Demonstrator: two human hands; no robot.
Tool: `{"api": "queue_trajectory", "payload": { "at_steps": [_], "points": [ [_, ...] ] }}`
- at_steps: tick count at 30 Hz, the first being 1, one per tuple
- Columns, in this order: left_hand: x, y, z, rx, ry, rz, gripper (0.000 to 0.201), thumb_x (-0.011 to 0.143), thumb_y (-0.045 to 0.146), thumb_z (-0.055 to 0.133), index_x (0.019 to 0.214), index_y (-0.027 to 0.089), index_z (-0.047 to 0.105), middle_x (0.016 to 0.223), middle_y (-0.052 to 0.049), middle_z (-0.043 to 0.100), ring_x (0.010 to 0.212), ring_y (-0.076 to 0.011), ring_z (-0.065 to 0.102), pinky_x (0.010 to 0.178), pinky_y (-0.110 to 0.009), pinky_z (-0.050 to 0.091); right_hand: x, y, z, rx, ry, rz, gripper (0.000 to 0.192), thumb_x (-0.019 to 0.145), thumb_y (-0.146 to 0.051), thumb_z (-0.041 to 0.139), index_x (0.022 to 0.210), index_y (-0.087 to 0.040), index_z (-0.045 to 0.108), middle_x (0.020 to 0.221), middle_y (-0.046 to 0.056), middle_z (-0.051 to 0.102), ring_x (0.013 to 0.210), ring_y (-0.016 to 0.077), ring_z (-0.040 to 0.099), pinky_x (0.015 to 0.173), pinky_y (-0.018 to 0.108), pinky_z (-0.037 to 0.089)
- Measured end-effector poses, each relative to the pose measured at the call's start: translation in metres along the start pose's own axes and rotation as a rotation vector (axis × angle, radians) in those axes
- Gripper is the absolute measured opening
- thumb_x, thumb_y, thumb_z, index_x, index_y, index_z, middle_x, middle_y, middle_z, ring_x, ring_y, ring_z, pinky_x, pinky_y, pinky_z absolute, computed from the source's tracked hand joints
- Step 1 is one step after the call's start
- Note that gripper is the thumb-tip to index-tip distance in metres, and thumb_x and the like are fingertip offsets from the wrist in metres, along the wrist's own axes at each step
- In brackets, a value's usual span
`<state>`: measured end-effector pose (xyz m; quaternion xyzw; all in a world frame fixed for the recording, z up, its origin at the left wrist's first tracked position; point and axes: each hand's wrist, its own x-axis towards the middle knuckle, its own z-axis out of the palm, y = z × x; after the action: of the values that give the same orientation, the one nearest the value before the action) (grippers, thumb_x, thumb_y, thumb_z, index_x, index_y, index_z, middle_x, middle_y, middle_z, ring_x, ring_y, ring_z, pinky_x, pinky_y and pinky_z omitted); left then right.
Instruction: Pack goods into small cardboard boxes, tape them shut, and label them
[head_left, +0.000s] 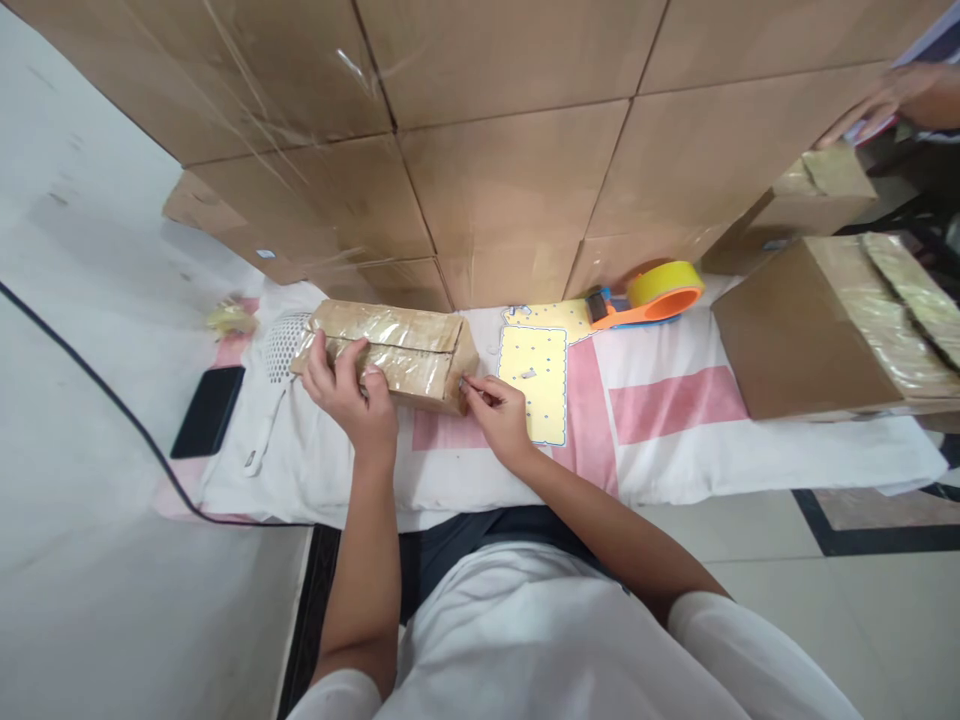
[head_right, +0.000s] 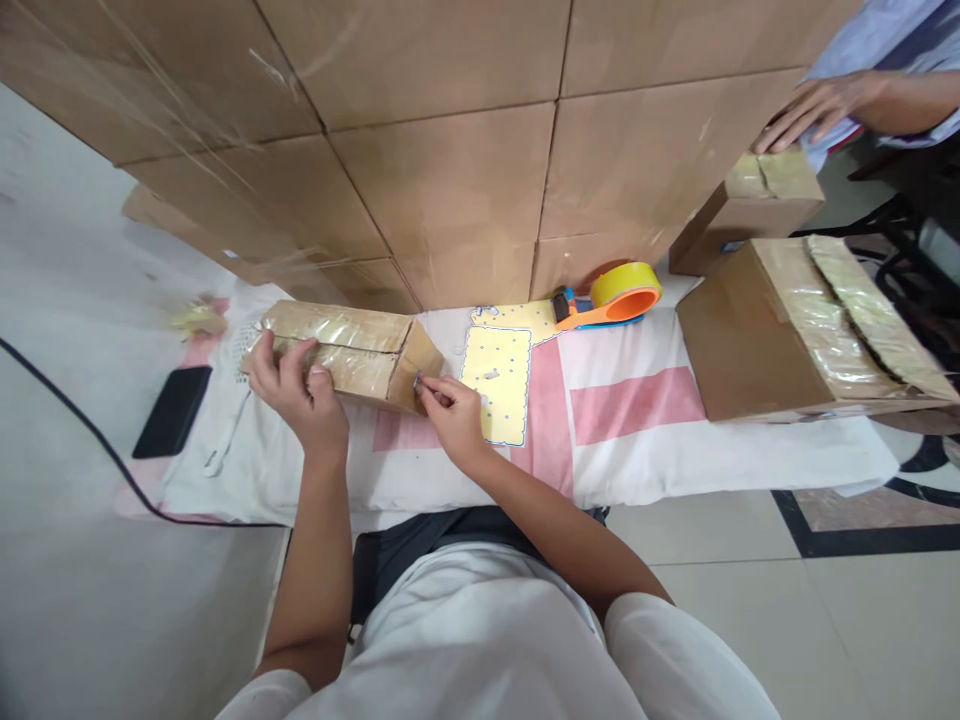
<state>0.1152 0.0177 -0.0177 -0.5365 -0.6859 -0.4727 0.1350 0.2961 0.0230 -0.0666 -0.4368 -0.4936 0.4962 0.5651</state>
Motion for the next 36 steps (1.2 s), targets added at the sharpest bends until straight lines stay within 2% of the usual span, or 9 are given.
{"api": "queue_trajectory", "payload": {
  "at_steps": [3, 7, 9, 15, 20, 24, 30, 33, 36],
  "points": [
    [0.0, 0.0007, 0.0, 0.023, -0.021, -0.029, 0.041, 0.094, 0.035, 0.044, 0.121, 0.019, 0.071, 0.158, -0.015, 0.047, 0.143, -0.0344, 0.044, 0.121, -0.055, 0.029, -0.0007, 0.0015, 0.0026, 0.058, 0.007, 0.078, 0.025, 0.084, -0.039, 0.073, 0.095, -0.019, 0.085, 0.074, 0.003, 0.068, 0.065, 0.0141, 0.055, 0.063, 0.03, 0.047],
    [-0.0004, 0.0008, 0.0004, 0.011, -0.012, -0.031, 0.04, 0.092, 0.032, 0.045, 0.119, 0.019, 0.072, 0.158, -0.015, 0.047, 0.142, -0.035, 0.044, 0.121, -0.056, 0.029, -0.001, 0.0018, 0.0028, 0.095, 0.03, 0.155, 0.037, 0.08, -0.042, 0.077, 0.107, -0.017, 0.084, 0.078, 0.003, 0.071, 0.067, 0.0146, 0.058, 0.065, 0.031, 0.052],
    [-0.0004, 0.001, 0.0002, 0.007, -0.008, -0.029, 0.04, 0.091, 0.03, 0.046, 0.119, 0.019, 0.072, 0.158, -0.016, 0.047, 0.142, -0.0354, 0.044, 0.121, -0.056, 0.029, -0.0011, 0.0015, 0.0024, 0.095, 0.025, 0.154, 0.039, 0.081, -0.043, 0.077, 0.109, -0.017, 0.083, 0.078, 0.003, 0.07, 0.067, 0.0145, 0.058, 0.066, 0.031, 0.052],
    [-0.0002, 0.0021, -0.0012, 0.041, -0.029, -0.052, 0.04, 0.09, 0.03, 0.045, 0.119, 0.02, 0.071, 0.159, -0.014, 0.047, 0.143, -0.034, 0.044, 0.121, -0.055, 0.029, 0.0002, -0.0015, -0.0001, 0.077, -0.058, 0.117, 0.03, 0.086, -0.044, 0.073, 0.099, -0.019, 0.086, 0.074, 0.002, 0.071, 0.071, 0.0169, 0.061, 0.07, 0.033, 0.052],
    [-0.0001, 0.0027, -0.0005, 0.013, 0.005, -0.022, 0.04, 0.089, 0.028, 0.046, 0.117, 0.017, 0.072, 0.157, -0.016, 0.049, 0.142, -0.0339, 0.046, 0.12, -0.054, 0.031, 0.0003, -0.004, -0.0004, 0.024, 0.024, 0.097, 0.034, 0.084, -0.041, 0.074, 0.108, -0.02, 0.084, 0.071, 0.0, 0.064, 0.064, 0.0135, 0.052, 0.063, 0.03, 0.047],
    [-0.0004, 0.0017, 0.0, 0.014, 0.0, -0.014, 0.04, 0.089, 0.029, 0.045, 0.117, 0.017, 0.072, 0.157, -0.016, 0.049, 0.143, -0.0339, 0.045, 0.12, -0.054, 0.031, -0.0002, -0.0039, 0.0027, 0.1, -0.004, 0.13, 0.034, 0.082, -0.041, 0.074, 0.105, -0.018, 0.085, 0.075, 0.002, 0.067, 0.068, 0.0147, 0.056, 0.065, 0.031, 0.05],
    [-0.0011, 0.0006, -0.0003, 0.057, -0.005, -0.033, 0.042, 0.09, 0.03, 0.043, 0.119, 0.019, 0.072, 0.158, -0.014, 0.048, 0.144, -0.0326, 0.044, 0.121, -0.054, 0.031, -0.0019, -0.0042, 0.0023, 0.119, 0.046, 0.167, 0.037, 0.08, -0.043, 0.078, 0.106, -0.018, 0.084, 0.078, 0.003, 0.07, 0.07, 0.0155, 0.06, 0.065, 0.031, 0.053],
    [-0.0012, 0.0011, -0.0013, 0.058, -0.013, -0.037, 0.042, 0.089, 0.03, 0.044, 0.119, 0.019, 0.072, 0.158, -0.014, 0.048, 0.144, -0.0329, 0.044, 0.121, -0.054, 0.031, -0.003, -0.0035, 0.0022, 0.115, 0.015, 0.148, 0.032, 0.082, -0.041, 0.076, 0.102, -0.018, 0.085, 0.074, 0.002, 0.067, 0.068, 0.0148, 0.058, 0.065, 0.031, 0.051],
    [-0.0012, 0.001, -0.0018, 0.027, -0.004, -0.018, 0.041, 0.09, 0.029, 0.046, 0.119, 0.019, 0.073, 0.158, -0.015, 0.048, 0.144, -0.0338, 0.044, 0.121, -0.054, 0.031, -0.0036, -0.0018, 0.0022, 0.099, 0.004, 0.125, 0.033, 0.083, -0.04, 0.075, 0.105, -0.018, 0.085, 0.073, 0.001, 0.065, 0.066, 0.014, 0.055, 0.064, 0.031, 0.049]
  ]
}}
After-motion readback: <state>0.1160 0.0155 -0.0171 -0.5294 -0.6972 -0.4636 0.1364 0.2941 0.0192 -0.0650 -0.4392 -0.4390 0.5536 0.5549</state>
